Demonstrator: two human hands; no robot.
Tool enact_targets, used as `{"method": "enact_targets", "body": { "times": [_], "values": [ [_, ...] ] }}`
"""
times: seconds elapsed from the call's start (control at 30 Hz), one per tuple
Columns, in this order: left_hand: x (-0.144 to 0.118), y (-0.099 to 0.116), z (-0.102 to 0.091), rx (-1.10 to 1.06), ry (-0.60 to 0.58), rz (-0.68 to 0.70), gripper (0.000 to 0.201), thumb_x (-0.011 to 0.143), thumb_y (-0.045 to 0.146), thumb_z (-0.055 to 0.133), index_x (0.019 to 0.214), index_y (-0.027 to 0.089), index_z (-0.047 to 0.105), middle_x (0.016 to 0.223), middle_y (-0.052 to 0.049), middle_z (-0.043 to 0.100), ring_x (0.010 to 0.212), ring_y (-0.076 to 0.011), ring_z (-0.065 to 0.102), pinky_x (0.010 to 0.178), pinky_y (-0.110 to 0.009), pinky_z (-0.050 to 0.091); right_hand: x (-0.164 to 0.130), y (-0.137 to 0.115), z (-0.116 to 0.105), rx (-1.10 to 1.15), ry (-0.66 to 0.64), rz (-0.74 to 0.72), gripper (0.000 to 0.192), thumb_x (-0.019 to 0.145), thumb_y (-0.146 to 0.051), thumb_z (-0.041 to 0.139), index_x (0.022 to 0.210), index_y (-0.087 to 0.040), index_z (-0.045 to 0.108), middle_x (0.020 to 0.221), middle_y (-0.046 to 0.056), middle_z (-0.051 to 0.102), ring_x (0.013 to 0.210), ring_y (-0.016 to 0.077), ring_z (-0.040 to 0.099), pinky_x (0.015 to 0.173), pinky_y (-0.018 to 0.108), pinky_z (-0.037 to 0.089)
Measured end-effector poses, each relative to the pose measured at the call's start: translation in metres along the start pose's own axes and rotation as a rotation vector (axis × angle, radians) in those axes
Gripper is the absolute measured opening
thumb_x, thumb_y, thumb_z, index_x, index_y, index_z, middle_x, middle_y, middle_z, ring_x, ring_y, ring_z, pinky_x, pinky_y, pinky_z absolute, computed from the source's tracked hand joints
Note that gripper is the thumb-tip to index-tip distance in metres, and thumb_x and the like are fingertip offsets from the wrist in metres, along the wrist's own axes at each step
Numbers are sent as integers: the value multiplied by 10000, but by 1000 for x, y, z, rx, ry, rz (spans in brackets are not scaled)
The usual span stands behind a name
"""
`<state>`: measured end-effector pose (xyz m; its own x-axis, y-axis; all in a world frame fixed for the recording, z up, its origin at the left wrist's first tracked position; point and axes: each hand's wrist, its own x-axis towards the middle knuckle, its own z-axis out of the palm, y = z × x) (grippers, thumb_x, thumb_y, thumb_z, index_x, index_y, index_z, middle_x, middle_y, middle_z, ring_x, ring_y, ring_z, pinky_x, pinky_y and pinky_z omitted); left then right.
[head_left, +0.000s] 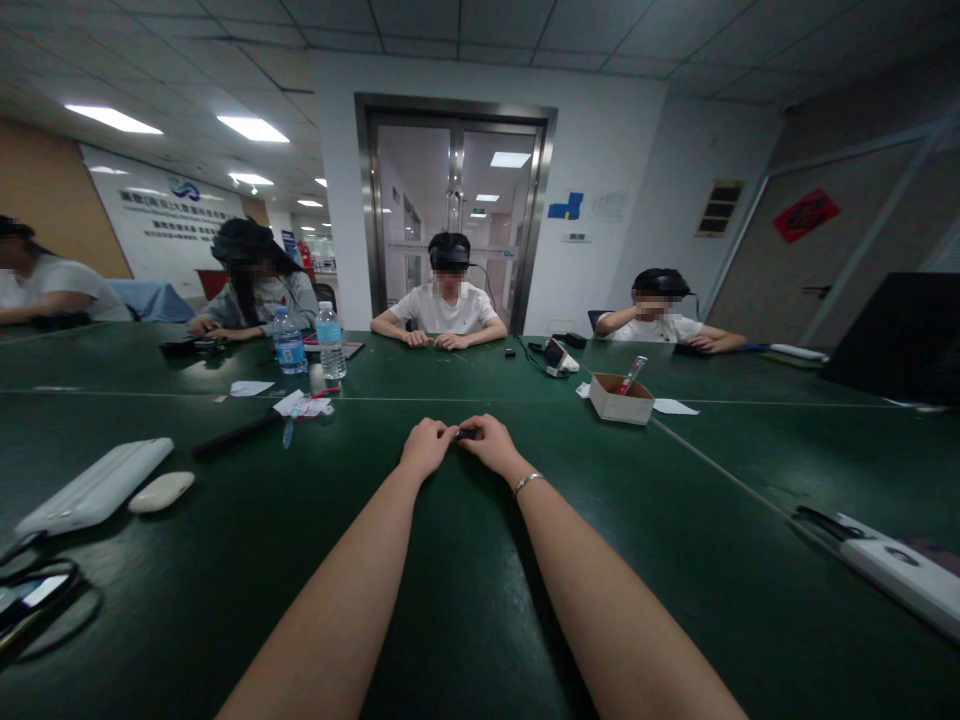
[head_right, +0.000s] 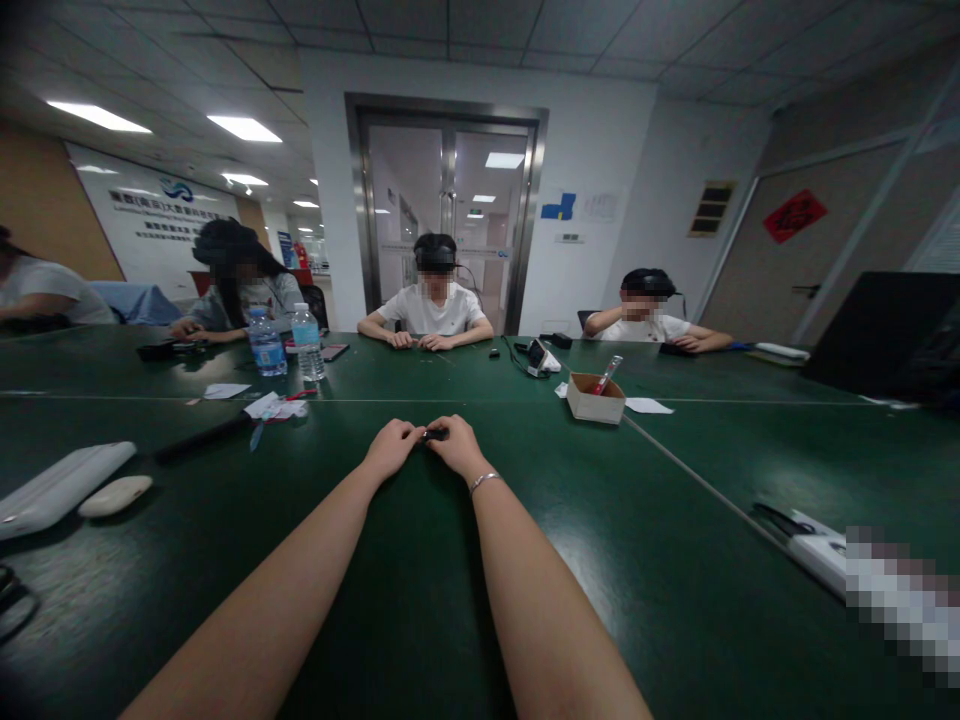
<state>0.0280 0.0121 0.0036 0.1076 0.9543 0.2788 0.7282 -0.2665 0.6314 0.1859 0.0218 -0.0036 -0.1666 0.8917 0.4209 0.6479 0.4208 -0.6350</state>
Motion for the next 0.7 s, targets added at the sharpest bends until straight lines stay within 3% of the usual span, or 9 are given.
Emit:
{"method": "enact_targets", "body": {
  "times": [0.13, 0.27, 0.53, 0.7],
  "values": [
    [0, -2, 2, -133, 4, 61, 184, 794, 319, 507, 889, 213, 622, 960, -49, 581, 842, -168, 557, 737, -271, 433, 0, 3, 1, 53, -38, 36, 241, 678, -217, 677, 916, -177, 670, 783, 9, 563, 653, 120, 538, 639, 252, 449],
    [-2, -1, 3, -304, -28, 113, 204, 762, 154, 523, 941, 225, 592, 983, -22, 601, 866, -146, 569, 773, -267, 454, -1, 1, 0, 101, -80, 74, 245, 716, -201, 642, 958, -169, 663, 736, 6, 597, 614, 116, 550, 609, 243, 453],
    [-1, 0, 4, -356, 9, 174, 140, 781, 234, 519, 895, 204, 594, 948, -22, 616, 868, -148, 576, 815, -282, 455, -1, -2, -1, 170, -119, 111, 247, 732, -188, 621, 972, -138, 656, 709, 15, 623, 559, 110, 548, 578, 237, 453],
    [-2, 1, 3, -297, 55, 82, 240, 812, 342, 493, 996, 208, 568, 968, -45, 617, 864, -155, 575, 764, -267, 452, -3, -3, -2, 158, -104, 114, 262, 728, -204, 633, 982, -140, 653, 728, 20, 625, 590, 118, 558, 613, 250, 461]
  ]
}}
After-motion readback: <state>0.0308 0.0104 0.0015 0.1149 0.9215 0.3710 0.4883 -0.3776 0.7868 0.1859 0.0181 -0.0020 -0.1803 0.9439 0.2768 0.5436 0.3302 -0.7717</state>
